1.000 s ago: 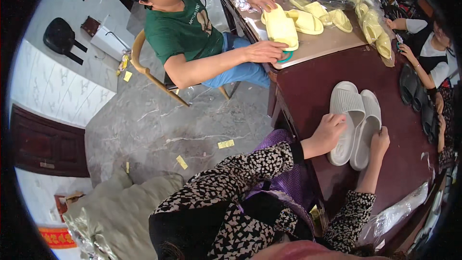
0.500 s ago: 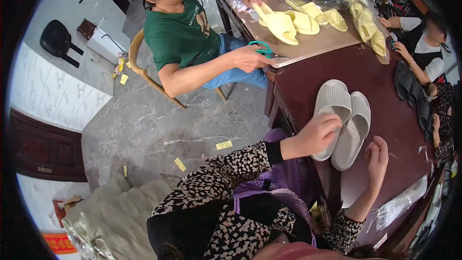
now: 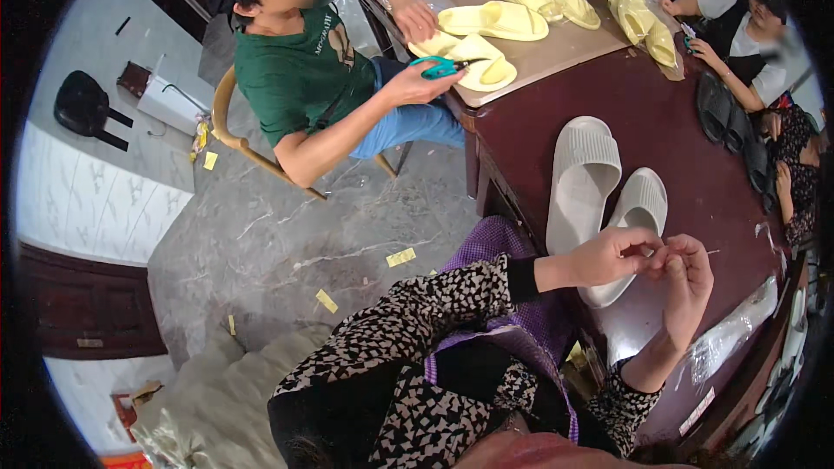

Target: The person attaches pairs of slippers together by threading plastic fasteners through them by hand.

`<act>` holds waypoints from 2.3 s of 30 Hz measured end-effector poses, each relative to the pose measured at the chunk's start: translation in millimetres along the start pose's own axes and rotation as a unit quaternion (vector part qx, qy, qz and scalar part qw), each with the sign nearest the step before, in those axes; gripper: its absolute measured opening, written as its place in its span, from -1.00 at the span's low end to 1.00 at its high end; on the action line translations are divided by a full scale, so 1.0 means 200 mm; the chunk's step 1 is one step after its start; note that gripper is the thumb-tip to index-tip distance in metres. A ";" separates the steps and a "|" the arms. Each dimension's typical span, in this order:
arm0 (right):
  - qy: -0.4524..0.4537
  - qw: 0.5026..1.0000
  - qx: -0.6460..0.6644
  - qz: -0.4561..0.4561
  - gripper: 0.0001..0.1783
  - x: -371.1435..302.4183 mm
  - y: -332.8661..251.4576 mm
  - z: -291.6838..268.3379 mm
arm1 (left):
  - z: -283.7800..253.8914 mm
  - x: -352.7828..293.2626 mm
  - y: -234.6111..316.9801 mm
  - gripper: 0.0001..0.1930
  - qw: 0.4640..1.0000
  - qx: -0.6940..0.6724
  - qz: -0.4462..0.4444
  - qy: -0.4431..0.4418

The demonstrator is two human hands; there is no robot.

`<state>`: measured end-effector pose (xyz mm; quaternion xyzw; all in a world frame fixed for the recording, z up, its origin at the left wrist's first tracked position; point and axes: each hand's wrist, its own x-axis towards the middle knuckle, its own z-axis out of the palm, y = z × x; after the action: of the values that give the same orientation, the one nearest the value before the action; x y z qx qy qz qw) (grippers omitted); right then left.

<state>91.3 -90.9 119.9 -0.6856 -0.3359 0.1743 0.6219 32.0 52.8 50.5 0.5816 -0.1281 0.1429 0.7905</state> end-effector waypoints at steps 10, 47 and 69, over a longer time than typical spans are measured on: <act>0.127 0.979 0.141 -0.075 -0.78 -0.09 -0.02 -0.08 | 0.02 0.04 -0.15 -0.89 0.998 0.016 -0.045 -0.047; 0.107 0.977 -0.135 0.129 -0.79 -0.27 0.31 0.02 | -0.18 -0.49 0.22 -0.83 0.831 0.514 0.211 0.013; 0.207 0.909 -0.347 -0.101 -0.76 -0.12 0.39 -0.03 | -0.24 -0.13 -0.07 -0.91 0.728 0.668 0.140 0.067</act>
<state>96.8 -111.4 40.4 -0.8411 -0.3065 -0.1628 0.4148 14.5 92.4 15.0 0.9237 -0.0262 0.3396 0.1754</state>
